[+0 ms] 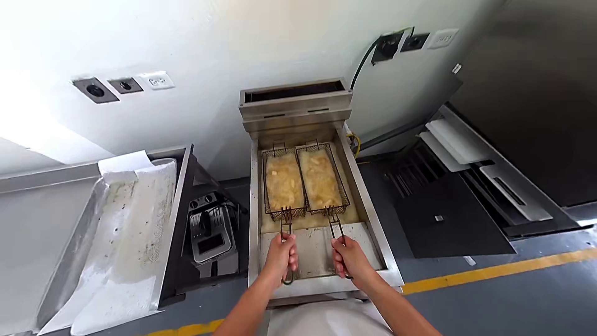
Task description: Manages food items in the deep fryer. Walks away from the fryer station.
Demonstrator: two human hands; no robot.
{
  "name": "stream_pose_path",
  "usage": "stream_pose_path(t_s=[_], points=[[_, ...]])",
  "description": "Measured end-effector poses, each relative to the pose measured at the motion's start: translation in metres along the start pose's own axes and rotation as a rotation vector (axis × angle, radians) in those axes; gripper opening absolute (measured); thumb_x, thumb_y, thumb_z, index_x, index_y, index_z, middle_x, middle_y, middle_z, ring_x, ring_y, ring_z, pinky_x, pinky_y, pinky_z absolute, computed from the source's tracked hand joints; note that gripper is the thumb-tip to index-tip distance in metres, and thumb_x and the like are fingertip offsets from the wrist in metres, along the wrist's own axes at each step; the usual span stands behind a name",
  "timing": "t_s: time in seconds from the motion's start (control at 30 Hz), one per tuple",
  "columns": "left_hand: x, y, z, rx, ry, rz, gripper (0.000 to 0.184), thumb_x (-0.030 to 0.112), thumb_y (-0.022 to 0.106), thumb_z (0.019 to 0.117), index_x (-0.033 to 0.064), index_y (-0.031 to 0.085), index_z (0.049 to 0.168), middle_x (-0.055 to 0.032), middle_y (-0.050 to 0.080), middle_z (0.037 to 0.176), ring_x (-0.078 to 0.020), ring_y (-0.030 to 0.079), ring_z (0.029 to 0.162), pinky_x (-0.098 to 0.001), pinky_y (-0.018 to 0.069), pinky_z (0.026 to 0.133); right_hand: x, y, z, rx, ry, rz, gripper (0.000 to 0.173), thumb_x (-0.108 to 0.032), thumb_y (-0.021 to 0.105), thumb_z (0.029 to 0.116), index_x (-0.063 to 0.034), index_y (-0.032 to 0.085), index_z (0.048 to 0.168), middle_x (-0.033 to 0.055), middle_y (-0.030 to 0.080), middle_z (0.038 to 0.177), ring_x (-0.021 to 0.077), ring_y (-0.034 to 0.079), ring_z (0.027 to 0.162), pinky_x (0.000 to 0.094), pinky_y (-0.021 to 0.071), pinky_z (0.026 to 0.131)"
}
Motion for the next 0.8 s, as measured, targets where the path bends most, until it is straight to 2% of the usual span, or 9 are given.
stream_pose_path(t_s=[0.1,0.23,0.37,0.53,0.63,0.8], points=[[-0.007,-0.005,-0.018,-0.023,-0.005,0.007,0.016,0.018,0.046,0.1102,0.0038,0.044,0.117,0.0016,0.045,0.060,-0.0070,0.046,0.041,-0.0220,0.0466,0.040,0.008,-0.011,-0.022,-0.008,-0.012,0.013,0.016,-0.020,0.044,0.1108,-0.0048,0.046,0.111,0.0000,0.047,0.059,0.0109,0.048,0.040,0.0270,0.0474,0.039],[0.004,0.000,0.002,-0.012,0.022,-0.006,0.018,0.018,0.046,0.1104,0.0025,0.044,0.119,0.0018,0.044,0.062,-0.0067,0.046,0.042,-0.0212,0.0462,0.041,0.000,0.000,0.003,-0.002,-0.045,0.019,0.017,-0.020,0.043,0.1114,-0.0036,0.045,0.113,0.0002,0.048,0.060,0.0111,0.050,0.042,0.0267,0.0486,0.041],[-0.011,-0.004,-0.022,-0.020,-0.018,0.015,0.017,0.018,0.046,0.1102,0.0035,0.044,0.118,0.0014,0.044,0.060,-0.0075,0.046,0.041,-0.0222,0.0465,0.040,0.016,-0.016,-0.023,0.003,-0.014,0.027,0.015,-0.020,0.044,0.1106,-0.0050,0.046,0.109,-0.0001,0.046,0.057,0.0111,0.048,0.040,0.0267,0.0469,0.038],[0.004,0.003,0.001,-0.016,0.013,0.019,0.019,0.019,0.046,0.1105,0.0020,0.044,0.119,0.0014,0.045,0.063,-0.0070,0.046,0.042,-0.0213,0.0467,0.041,0.006,-0.001,0.000,0.005,-0.037,0.062,0.016,-0.020,0.043,0.1114,-0.0042,0.045,0.110,-0.0004,0.047,0.059,0.0099,0.048,0.041,0.0254,0.0474,0.039],[-0.005,0.005,-0.026,-0.024,-0.009,0.041,0.018,0.018,0.047,0.1100,0.0024,0.044,0.119,0.0013,0.045,0.061,-0.0079,0.047,0.042,-0.0231,0.0479,0.041,0.015,-0.008,-0.027,0.001,-0.030,0.056,0.015,-0.019,0.043,0.1108,-0.0045,0.045,0.111,-0.0007,0.047,0.058,0.0099,0.048,0.040,0.0257,0.0467,0.038],[-0.036,-0.005,-0.027,-0.056,-0.012,-0.057,0.012,0.014,0.045,0.1098,0.0044,0.043,0.116,0.0012,0.045,0.059,-0.0090,0.048,0.041,-0.0240,0.0486,0.040,0.036,-0.012,-0.023,0.021,-0.037,0.039,0.012,-0.016,0.042,0.1105,-0.0042,0.045,0.111,0.0013,0.049,0.056,0.0129,0.052,0.039,0.0282,0.0491,0.037]])
Point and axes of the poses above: each hand's wrist, its own z-axis towards the middle knuckle, its own y-axis out of the palm, x = y × z, the point moved 3 cm from there along z, towards the middle knuckle
